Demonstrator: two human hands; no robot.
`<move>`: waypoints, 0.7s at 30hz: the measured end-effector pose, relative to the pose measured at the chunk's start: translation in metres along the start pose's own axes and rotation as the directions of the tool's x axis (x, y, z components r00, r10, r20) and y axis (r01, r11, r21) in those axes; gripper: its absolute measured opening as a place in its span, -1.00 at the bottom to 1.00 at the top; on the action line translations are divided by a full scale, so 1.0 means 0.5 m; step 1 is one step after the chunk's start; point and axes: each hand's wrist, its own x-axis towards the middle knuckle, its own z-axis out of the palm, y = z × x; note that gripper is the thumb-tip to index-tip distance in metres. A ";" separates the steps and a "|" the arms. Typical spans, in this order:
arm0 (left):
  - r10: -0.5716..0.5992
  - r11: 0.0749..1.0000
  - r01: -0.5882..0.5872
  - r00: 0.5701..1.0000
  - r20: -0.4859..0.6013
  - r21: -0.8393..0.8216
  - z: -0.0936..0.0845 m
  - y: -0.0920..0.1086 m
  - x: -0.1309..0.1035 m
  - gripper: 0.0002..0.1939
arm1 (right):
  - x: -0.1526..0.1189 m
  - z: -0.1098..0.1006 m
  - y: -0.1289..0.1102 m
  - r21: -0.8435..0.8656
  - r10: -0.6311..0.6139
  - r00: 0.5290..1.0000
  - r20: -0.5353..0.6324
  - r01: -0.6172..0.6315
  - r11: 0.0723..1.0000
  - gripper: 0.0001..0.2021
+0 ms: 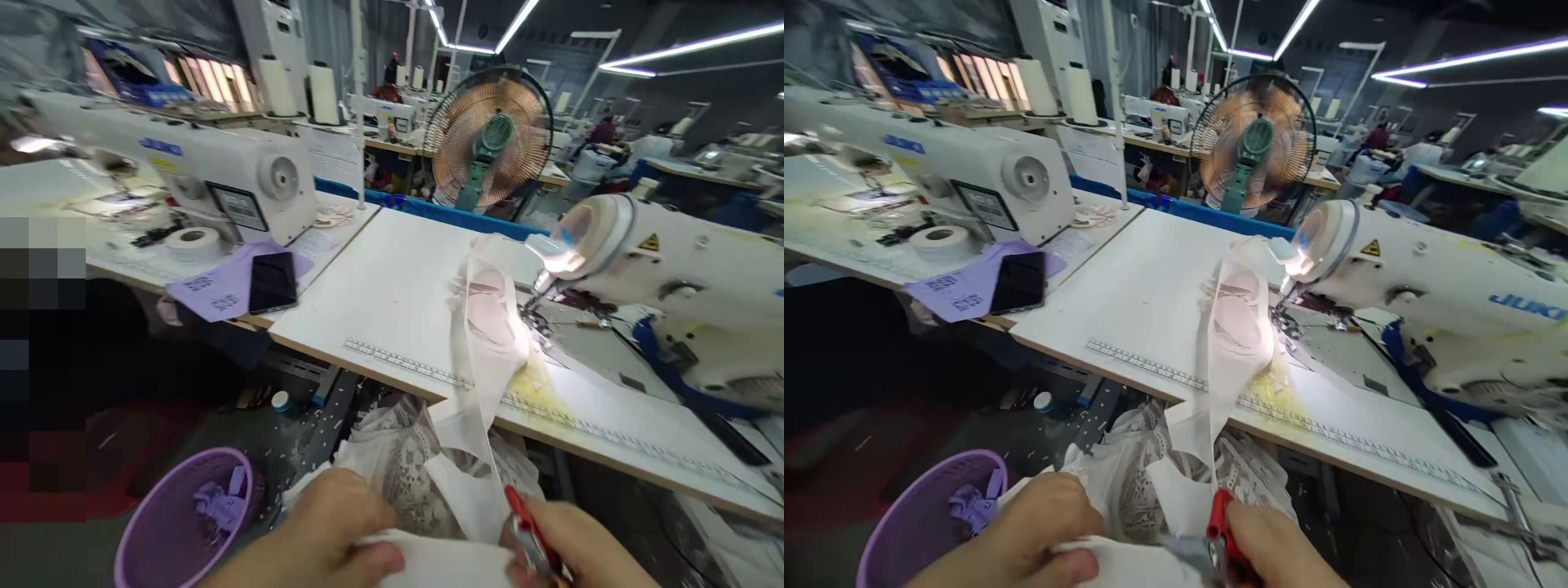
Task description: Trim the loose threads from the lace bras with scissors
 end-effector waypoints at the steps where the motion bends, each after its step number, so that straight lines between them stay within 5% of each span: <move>1: -0.065 0.996 0.065 0.998 0.013 -0.053 -0.010 -0.010 -0.005 -0.57 | 0.006 -0.009 -0.004 -0.018 0.011 1.000 -0.004 -0.011 1.000 -0.96; 4: -0.265 0.927 0.281 0.959 0.097 -0.250 -0.008 -0.054 -0.010 -0.65 | 0.043 -0.024 0.006 -0.058 0.053 0.999 -0.011 -0.054 0.997 -0.90; 6: -0.391 0.831 0.430 0.903 0.179 -0.353 0.010 -0.087 -0.008 -0.65 | 0.073 -0.025 0.033 -0.090 -0.030 0.999 -0.029 0.027 0.996 -0.81; 9: -0.498 0.808 0.539 0.841 0.211 -0.238 0.033 -0.129 0.001 -0.59 | 0.108 -0.013 0.072 -0.170 0.001 1.000 0.023 0.003 0.986 -0.81; 12: -0.398 0.917 0.385 0.902 0.169 0.108 0.042 -0.148 0.018 -0.63 | 0.125 0.010 0.070 -0.225 0.034 0.989 0.146 0.000 0.974 -0.85; 14: -0.243 0.967 0.216 0.941 0.237 0.136 0.048 -0.138 0.031 -0.60 | 0.125 0.022 0.050 -0.195 -0.003 0.970 0.241 0.052 0.979 -0.85; 18: -0.014 0.965 0.085 0.961 0.276 -0.246 0.074 -0.086 0.053 -0.72 | 0.112 0.022 0.018 -0.037 -0.168 0.920 0.353 0.193 0.980 -0.83; 21: -0.138 0.853 0.261 0.948 0.286 -0.452 0.096 -0.055 0.069 -0.77 | 0.106 0.010 0.023 -0.025 -0.189 0.928 0.320 0.207 0.978 -0.80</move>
